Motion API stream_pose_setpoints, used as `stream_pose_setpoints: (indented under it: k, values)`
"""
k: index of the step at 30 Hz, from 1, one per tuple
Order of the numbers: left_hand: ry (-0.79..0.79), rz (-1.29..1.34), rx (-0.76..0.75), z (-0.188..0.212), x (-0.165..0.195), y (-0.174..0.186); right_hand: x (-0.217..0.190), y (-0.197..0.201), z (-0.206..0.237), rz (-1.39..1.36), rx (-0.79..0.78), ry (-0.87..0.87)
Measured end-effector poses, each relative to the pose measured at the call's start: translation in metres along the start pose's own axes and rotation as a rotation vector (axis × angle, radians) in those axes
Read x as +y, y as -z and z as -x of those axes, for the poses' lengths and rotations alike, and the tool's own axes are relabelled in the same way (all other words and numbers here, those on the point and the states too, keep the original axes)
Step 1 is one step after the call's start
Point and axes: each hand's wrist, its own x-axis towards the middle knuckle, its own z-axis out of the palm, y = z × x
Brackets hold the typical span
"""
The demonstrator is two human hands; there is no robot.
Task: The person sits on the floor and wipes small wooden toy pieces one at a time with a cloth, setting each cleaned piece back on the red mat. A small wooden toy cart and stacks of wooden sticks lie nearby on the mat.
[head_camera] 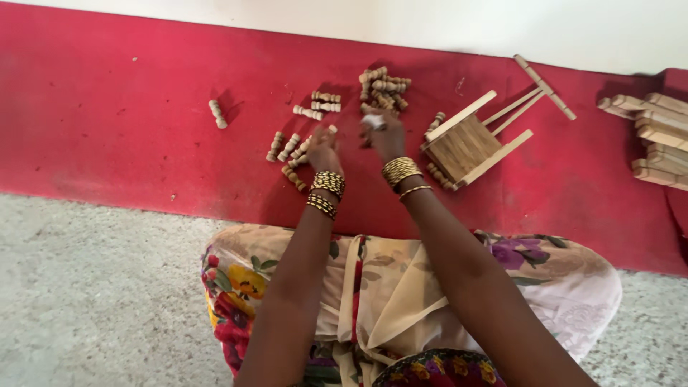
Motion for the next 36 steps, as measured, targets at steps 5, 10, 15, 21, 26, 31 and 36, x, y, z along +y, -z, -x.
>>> stream_pose_setpoints:
  k: [5,10,15,21,26,31,36]
  values:
    - [-0.123,-0.122,0.164,-0.012,-0.003,0.03,0.017,-0.046,0.009,0.723,-0.14,0.809]
    - [-0.178,-0.104,0.087,-0.022,-0.006,0.035,0.016,-0.063,0.017,1.024,-0.372,0.401]
    - [-0.192,-0.205,-0.039,-0.012,-0.011,0.04,0.024,-0.036,0.024,1.164,-0.245,0.449]
    - [0.212,-0.285,-0.344,0.01,-0.022,0.031,0.027,0.015,0.033,1.032,-0.221,0.56]
    - [0.326,-0.181,-0.605,0.022,-0.036,0.019,0.014,0.055,0.048,0.914,-0.232,0.575]
    - [0.347,-0.031,-0.657,0.041,-0.023,0.012,0.001,0.069,0.047,0.59,0.146,0.391]
    - [0.372,0.05,-0.698,0.057,-0.031,0.005,-0.006,0.068,0.056,0.169,0.094,0.178]
